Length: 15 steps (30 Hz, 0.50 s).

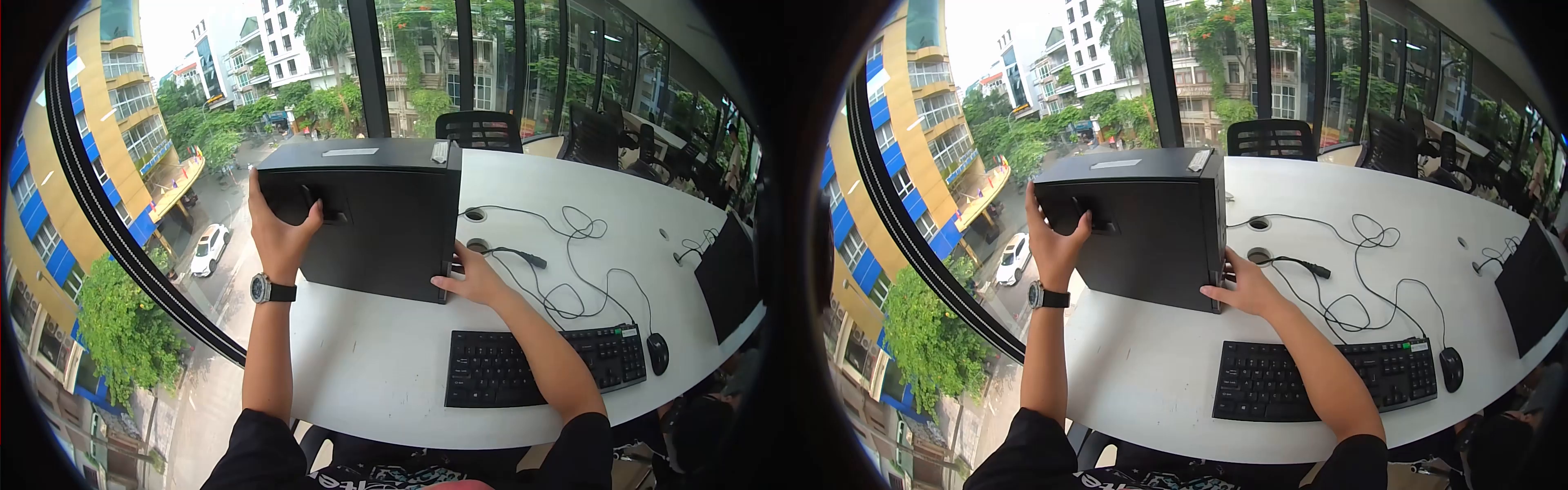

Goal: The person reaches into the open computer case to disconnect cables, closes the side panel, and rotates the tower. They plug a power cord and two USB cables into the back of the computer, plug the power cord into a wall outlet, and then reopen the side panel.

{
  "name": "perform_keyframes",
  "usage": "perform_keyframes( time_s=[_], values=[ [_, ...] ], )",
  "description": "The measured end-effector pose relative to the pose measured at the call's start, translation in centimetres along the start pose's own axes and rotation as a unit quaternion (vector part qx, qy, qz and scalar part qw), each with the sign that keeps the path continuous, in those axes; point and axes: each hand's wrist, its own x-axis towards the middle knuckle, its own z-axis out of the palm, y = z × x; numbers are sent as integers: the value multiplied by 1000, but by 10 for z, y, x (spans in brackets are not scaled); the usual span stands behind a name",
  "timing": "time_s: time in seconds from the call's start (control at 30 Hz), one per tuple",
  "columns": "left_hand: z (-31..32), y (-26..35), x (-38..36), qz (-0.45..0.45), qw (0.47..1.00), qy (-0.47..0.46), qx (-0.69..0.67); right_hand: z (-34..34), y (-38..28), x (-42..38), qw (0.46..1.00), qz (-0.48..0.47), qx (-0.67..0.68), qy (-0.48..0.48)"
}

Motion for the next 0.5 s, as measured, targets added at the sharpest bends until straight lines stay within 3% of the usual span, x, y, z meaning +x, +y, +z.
perform_keyframes(
  time_s=[0.5],
  values=[
    [-49, 18, -38, -25, 999, -7, -46, -10, 2, -2, 998, 19, 2, -66]
  ],
)
